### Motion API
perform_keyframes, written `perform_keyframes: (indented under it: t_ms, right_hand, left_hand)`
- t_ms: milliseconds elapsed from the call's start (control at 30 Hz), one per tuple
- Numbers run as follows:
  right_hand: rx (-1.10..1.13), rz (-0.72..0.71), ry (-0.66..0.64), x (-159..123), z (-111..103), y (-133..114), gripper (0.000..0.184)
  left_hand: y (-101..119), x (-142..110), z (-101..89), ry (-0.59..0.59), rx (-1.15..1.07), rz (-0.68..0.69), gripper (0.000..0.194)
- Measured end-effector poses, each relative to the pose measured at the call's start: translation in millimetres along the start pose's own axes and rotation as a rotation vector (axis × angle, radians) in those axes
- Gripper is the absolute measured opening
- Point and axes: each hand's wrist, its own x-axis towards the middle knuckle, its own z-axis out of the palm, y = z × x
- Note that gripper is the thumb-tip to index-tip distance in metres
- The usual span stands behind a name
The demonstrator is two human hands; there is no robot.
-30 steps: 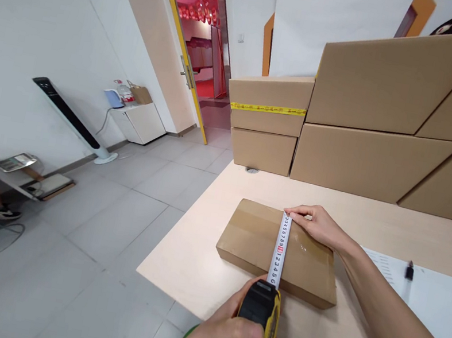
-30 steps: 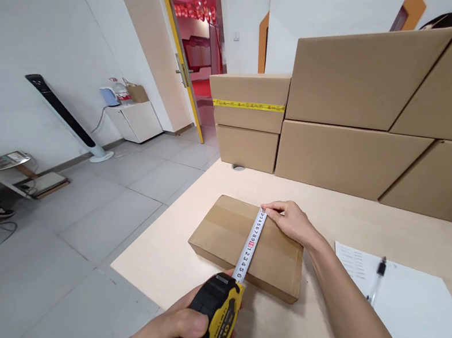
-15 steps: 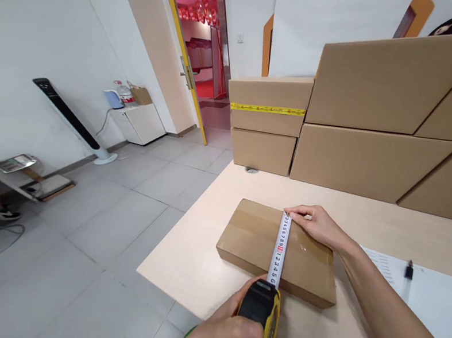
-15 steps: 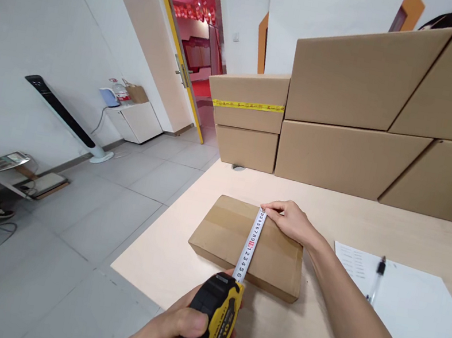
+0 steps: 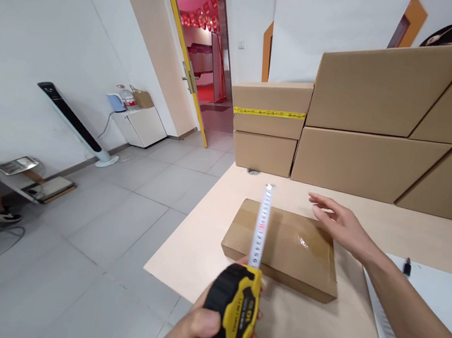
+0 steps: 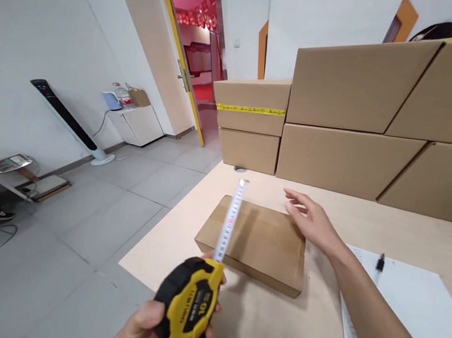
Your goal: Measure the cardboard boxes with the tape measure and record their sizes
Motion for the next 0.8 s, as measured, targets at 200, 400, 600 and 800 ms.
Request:
perform_keyframes:
  t_ms: [200, 400, 600, 800]
  right_hand:
    - [-0.174, 0.092, 0.011, -82, -22, 26, 0.042]
    - [-0.251, 0.072, -0.102, -153, 9, 52, 0.061]
    - [-0.131, 0.219, -0.149, -171, 22, 28, 0.070]
    - [-0.046, 0.167, 0.007, -149, -3, 0, 0.050]
  left_hand:
    - [28, -5, -40.3, 0.373, 0.247, 0.456, 0.074]
    - [26, 24, -65.8, 0.379, 0.113, 0.366, 0.057]
    - [33, 32, -49.6, 0.303, 0.064, 0.379, 0.050]
    - [72, 33, -13.5, 0.208, 0.119, 0.549, 0.058]
